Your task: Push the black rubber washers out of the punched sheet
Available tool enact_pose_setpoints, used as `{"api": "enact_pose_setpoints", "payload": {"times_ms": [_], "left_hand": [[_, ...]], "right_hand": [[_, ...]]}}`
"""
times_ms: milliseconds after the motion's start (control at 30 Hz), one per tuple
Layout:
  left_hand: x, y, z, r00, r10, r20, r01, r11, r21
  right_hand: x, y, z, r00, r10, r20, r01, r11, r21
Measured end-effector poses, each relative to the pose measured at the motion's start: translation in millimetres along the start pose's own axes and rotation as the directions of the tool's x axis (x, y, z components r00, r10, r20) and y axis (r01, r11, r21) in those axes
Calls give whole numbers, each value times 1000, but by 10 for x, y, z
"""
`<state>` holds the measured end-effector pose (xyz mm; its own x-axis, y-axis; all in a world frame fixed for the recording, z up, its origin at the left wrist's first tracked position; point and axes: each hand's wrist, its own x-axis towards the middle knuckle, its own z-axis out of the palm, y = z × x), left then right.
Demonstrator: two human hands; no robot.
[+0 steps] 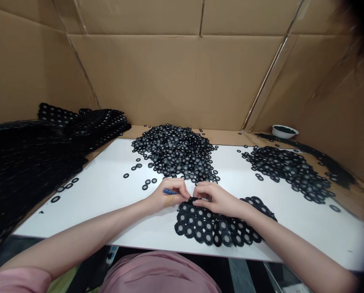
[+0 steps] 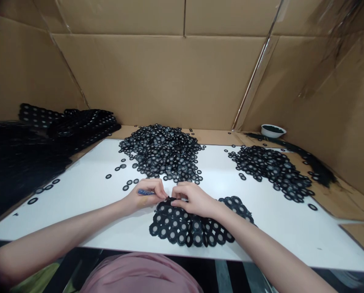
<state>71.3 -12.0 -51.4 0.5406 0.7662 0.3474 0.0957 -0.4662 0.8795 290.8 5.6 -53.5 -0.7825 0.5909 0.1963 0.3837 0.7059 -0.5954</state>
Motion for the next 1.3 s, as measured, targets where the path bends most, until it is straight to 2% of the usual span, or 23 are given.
{"api": "enact_pose_setpoints", "payload": {"times_ms": [567,933,1300], "left_hand": [[20,-46,-8,998,-38,40,41,997,-61],[30,-111,-20,989,-143,35,146,981,-129],[45,-35,39,990,-96,108,102,994,-47]], "right_hand": [[-2,-17,1,1000,-25,9,24,999,43],[-2,-3,9,999,-46,18,45,997,65],[-10,-17,11,998,-62,10,62,998,22]]}}
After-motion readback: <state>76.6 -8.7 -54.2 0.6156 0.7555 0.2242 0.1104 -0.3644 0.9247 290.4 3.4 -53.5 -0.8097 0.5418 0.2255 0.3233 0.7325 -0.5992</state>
